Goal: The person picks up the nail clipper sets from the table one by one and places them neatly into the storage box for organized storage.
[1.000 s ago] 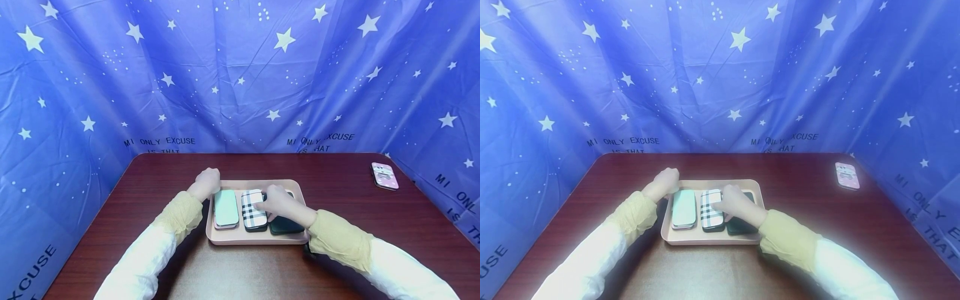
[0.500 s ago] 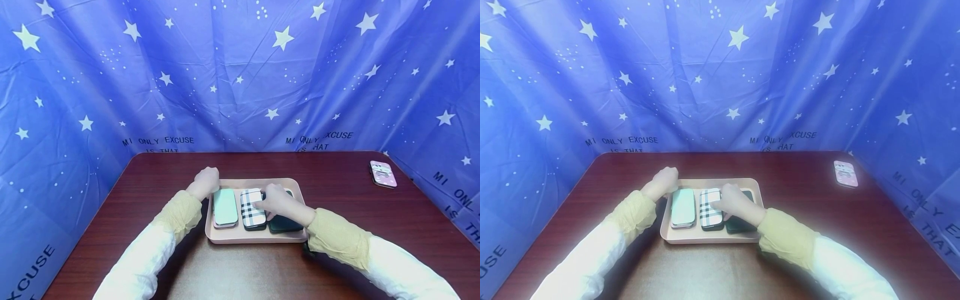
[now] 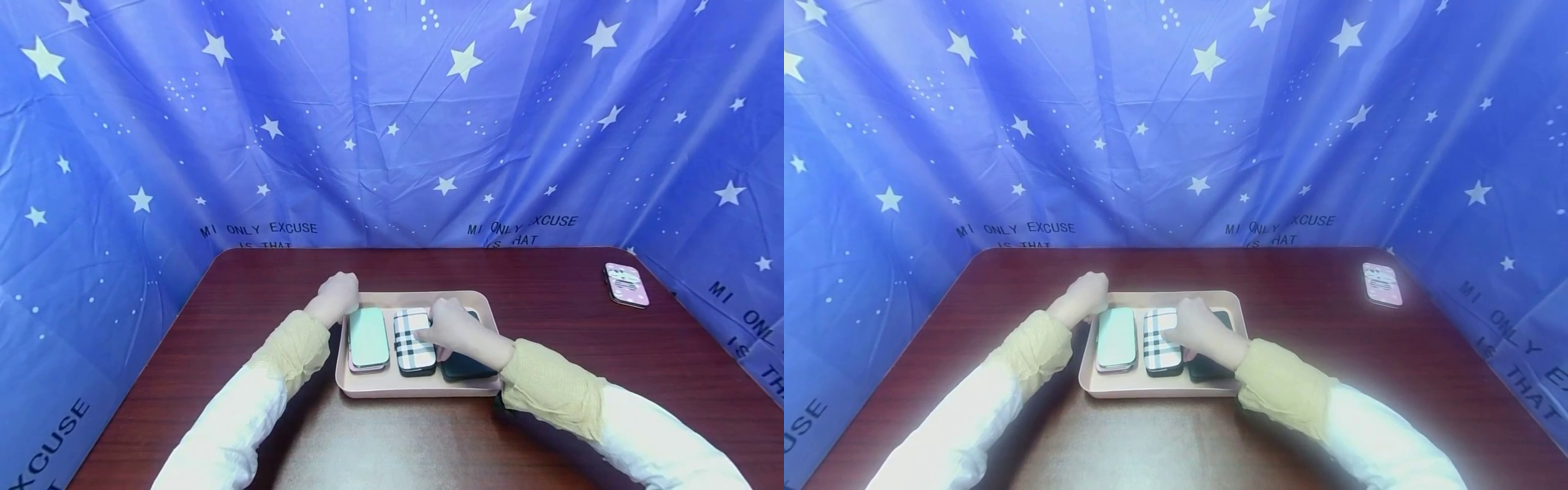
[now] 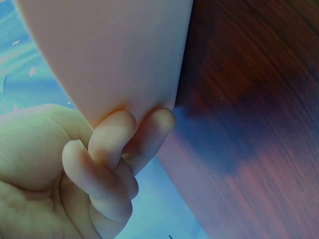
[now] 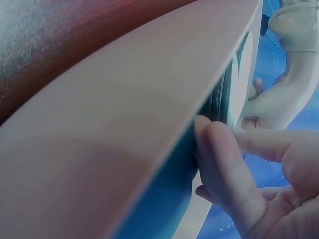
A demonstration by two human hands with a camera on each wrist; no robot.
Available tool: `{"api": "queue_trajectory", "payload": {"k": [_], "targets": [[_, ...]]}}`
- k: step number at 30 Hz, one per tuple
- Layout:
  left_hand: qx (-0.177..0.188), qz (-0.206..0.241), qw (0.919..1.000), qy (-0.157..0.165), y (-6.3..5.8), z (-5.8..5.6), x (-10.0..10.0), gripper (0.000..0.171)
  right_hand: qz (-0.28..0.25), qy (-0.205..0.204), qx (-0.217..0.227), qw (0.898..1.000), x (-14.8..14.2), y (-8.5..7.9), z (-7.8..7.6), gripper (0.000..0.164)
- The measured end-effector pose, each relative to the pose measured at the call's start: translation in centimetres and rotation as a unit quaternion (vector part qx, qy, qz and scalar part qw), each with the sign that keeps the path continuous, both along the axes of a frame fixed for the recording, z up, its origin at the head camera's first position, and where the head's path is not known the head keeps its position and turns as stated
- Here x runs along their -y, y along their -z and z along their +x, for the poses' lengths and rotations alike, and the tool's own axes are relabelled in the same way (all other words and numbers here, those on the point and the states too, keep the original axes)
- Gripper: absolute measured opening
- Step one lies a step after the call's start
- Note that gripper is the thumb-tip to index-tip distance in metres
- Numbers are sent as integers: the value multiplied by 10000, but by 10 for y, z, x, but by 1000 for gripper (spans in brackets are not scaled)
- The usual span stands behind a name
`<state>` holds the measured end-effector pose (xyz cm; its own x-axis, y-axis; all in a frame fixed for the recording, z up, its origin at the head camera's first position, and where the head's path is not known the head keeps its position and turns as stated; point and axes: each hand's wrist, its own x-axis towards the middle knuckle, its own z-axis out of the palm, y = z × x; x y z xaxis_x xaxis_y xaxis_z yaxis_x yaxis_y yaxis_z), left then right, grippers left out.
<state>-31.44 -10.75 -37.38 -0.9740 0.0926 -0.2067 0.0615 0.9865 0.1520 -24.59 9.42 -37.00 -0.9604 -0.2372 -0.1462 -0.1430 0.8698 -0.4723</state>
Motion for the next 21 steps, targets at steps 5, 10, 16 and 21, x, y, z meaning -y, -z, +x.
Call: {"api": "queue_trajectory", "payload": {"k": [5,10,16,21], "targets": [[4,42,10000,-59,-1,0,0,23,104,23,-23,9999,0,-1,0,37],[-40,51,10000,-66,-1,0,0,22,-4,19,58,10000,-2,-2,1,38],[-61,34,9999,-76,1,0,0,20,89,-99,129,9998,-7,-8,2,29],[-15,72,9999,-120,1,-1,-1,19,-293,-66,594,9978,-14,-13,2,27]]}}
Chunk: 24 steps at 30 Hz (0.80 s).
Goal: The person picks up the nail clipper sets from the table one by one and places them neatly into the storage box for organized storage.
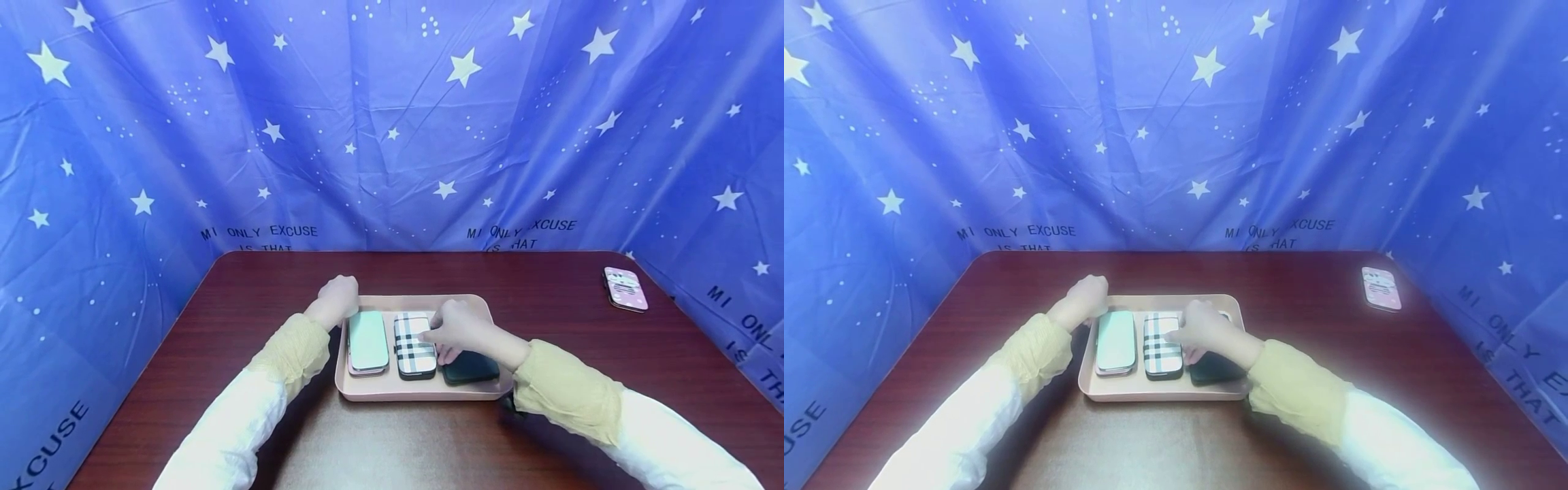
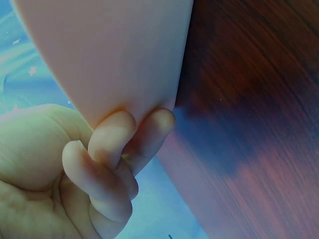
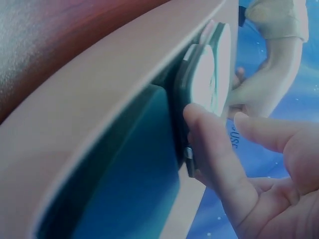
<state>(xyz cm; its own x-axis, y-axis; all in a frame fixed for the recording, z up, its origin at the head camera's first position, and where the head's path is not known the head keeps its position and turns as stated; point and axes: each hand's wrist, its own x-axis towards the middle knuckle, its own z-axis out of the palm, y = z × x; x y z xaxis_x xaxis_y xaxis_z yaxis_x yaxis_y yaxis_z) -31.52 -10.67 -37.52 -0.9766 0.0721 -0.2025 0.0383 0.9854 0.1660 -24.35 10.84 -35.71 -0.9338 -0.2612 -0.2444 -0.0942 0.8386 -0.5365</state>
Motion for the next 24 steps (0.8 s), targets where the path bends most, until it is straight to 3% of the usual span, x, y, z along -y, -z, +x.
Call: {"api": "queue_trajectory", "payload": {"k": [4,9,15,20,24], "targets": [[57,29,10000,-50,-2,1,-1,20,19,-106,14,9999,-3,-9,2,47],[34,-7,10000,-22,-3,2,-1,19,-103,-485,-737,9960,-7,-22,9,48],[-76,-46,9999,70,-1,2,0,18,-384,-1119,-2049,9716,-12,-31,20,47],[-59,-52,10000,54,-2,3,0,20,-583,-1516,-2580,9524,-18,-39,27,54],[-34,-44,10000,42,-2,3,-1,21,-566,-1591,-2787,9454,-23,-48,32,53]]}}
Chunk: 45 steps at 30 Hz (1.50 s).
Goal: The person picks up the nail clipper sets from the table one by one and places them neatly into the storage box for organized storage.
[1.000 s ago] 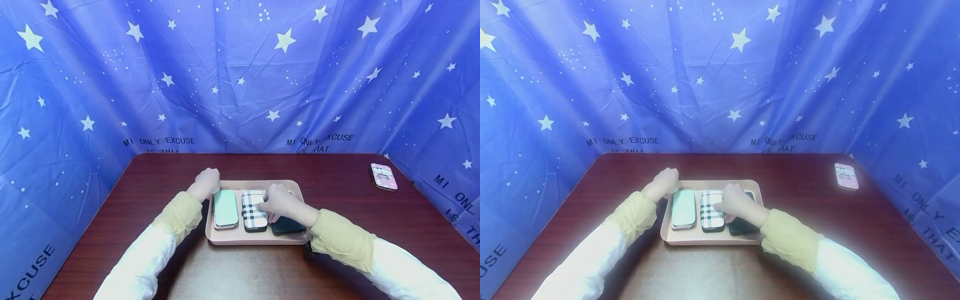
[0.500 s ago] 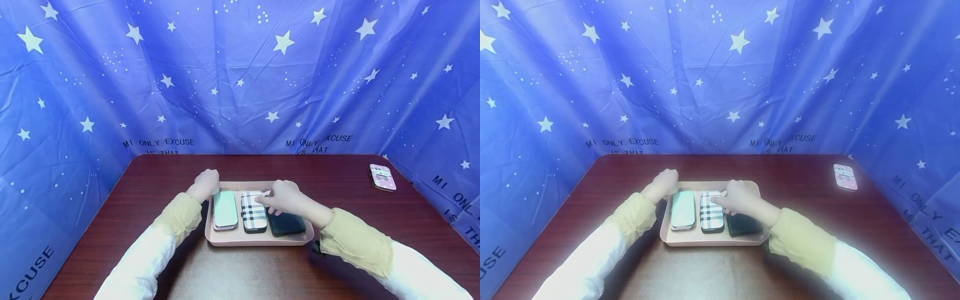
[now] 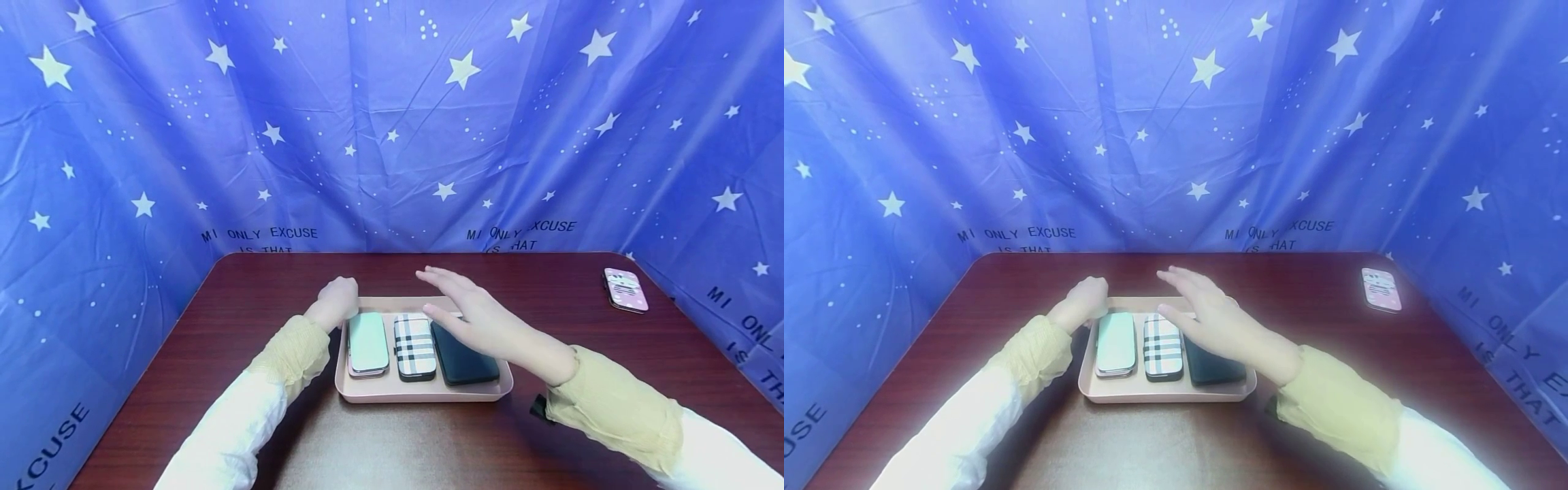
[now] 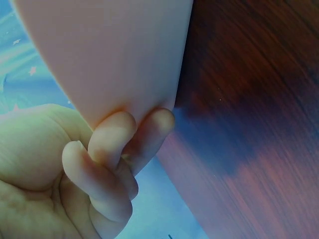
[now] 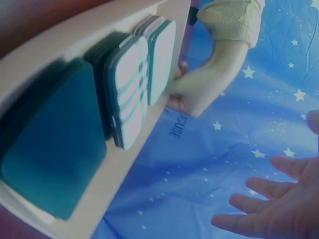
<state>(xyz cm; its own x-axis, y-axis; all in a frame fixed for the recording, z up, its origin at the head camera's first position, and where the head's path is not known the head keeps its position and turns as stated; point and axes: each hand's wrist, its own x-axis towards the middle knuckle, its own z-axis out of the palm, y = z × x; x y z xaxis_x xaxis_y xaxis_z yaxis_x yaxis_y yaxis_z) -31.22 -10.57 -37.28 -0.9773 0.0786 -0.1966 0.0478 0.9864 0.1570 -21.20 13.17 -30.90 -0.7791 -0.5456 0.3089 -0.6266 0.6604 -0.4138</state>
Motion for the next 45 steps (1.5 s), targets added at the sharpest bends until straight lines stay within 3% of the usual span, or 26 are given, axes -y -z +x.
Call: {"api": "queue_trajectory", "payload": {"k": [8,13,16,25,31,37,45], "targets": [[38,10,10000,-10,2,-2,1,20,205,240,-577,9978,-19,-17,0,60],[22,21,10000,-12,2,-2,1,20,493,484,-1243,9898,-34,-25,-3,63],[-19,5,10000,2,1,-1,1,21,573,637,-1417,9862,-43,-31,-5,64],[65,10,10000,-71,1,-3,0,21,312,928,-1184,9881,-67,-50,-13,63],[9,-19,10000,-13,4,-3,1,21,169,1182,-1311,9842,-83,-58,-20,61],[-86,17,10000,29,5,-3,2,20,215,1506,-1382,9787,-106,-58,-33,61],[-111,-11,9999,23,5,-2,2,20,150,2028,-1094,9730,-141,-54,-55,63]]}}
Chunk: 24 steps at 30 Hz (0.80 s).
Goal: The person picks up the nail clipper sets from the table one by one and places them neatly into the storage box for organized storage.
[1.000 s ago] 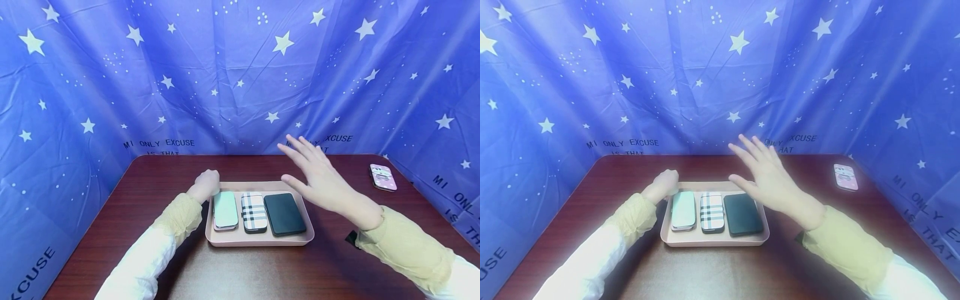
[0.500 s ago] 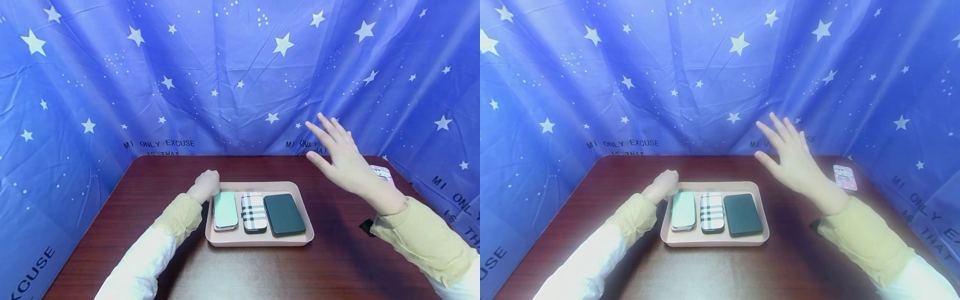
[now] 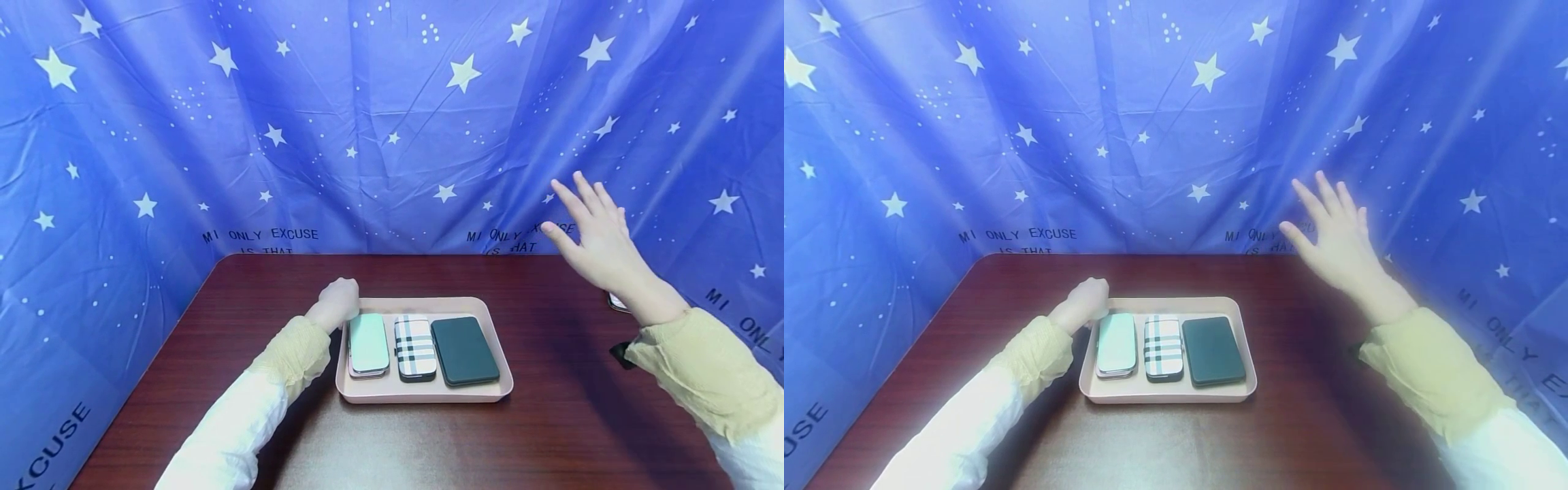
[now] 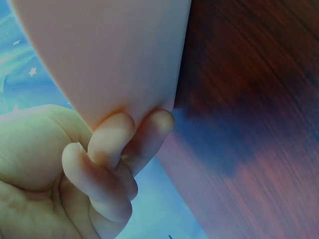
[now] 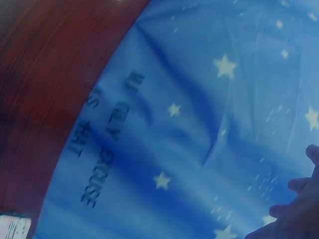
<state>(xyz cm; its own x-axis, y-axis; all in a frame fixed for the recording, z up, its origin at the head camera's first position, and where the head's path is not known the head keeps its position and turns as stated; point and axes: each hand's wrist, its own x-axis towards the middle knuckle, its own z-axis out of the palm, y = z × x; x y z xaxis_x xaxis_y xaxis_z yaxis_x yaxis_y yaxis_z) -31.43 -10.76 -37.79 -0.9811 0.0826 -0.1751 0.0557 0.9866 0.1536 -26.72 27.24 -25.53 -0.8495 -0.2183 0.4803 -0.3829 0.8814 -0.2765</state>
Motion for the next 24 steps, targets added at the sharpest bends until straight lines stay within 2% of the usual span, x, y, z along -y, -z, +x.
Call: {"api": "queue_trajectory", "payload": {"k": [13,24], "targets": [[-84,-19,10000,36,1,0,1,21,-314,733,366,9961,-48,3,-25,66],[-92,18,9999,41,1,0,2,20,-498,1235,698,9886,-86,20,-47,68]]}}
